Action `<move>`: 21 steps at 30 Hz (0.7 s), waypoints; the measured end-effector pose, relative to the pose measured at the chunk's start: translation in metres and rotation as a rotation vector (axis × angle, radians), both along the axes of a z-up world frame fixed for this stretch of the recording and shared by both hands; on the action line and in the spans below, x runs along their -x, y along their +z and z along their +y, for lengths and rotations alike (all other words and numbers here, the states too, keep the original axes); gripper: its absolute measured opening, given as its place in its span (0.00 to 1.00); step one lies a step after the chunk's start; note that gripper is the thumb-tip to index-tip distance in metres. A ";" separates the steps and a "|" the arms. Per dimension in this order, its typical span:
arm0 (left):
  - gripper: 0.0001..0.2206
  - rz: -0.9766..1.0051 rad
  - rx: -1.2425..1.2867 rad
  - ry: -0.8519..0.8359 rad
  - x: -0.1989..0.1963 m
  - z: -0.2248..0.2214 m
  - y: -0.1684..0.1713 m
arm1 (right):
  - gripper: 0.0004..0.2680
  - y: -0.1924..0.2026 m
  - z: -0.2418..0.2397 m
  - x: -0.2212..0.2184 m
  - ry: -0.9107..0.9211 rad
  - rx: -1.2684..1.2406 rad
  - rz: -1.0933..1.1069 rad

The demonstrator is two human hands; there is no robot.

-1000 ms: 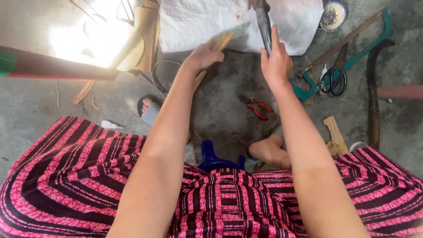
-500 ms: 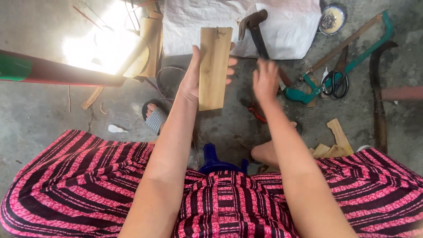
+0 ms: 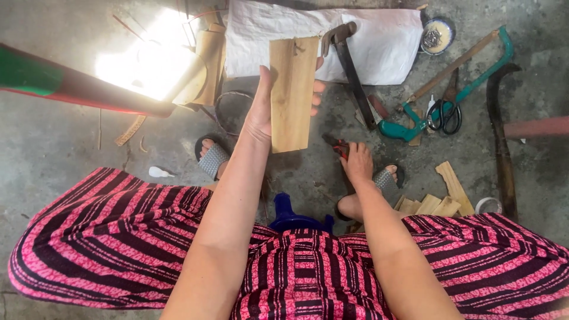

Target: Assembling a wooden component by hammering a flexible frame onto a wooden board and making adjustments with pliers.

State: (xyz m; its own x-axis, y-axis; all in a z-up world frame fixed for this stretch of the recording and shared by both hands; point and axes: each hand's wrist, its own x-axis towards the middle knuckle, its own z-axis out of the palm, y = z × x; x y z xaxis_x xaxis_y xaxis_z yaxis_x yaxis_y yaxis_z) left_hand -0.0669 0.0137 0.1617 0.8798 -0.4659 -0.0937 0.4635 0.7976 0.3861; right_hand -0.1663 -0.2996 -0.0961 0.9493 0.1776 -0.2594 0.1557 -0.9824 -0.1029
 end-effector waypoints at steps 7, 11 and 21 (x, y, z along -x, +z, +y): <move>0.42 -0.017 0.035 0.054 0.005 -0.013 0.001 | 0.10 0.005 0.008 -0.009 -0.018 0.028 0.120; 0.40 -0.079 0.025 0.044 0.003 -0.013 0.006 | 0.10 -0.001 0.010 -0.027 -0.298 -0.363 0.328; 0.41 -0.219 -0.141 0.084 -0.011 0.015 0.005 | 0.11 0.265 0.065 -0.065 -0.582 -1.534 0.459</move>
State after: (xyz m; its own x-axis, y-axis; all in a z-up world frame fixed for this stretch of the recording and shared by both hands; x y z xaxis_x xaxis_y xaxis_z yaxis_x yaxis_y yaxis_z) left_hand -0.0561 0.0285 0.1666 0.9214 -0.3860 0.0441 0.2910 0.7608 0.5801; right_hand -0.1013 -0.2348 0.1688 0.8759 0.1884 -0.4442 -0.4718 0.1418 -0.8702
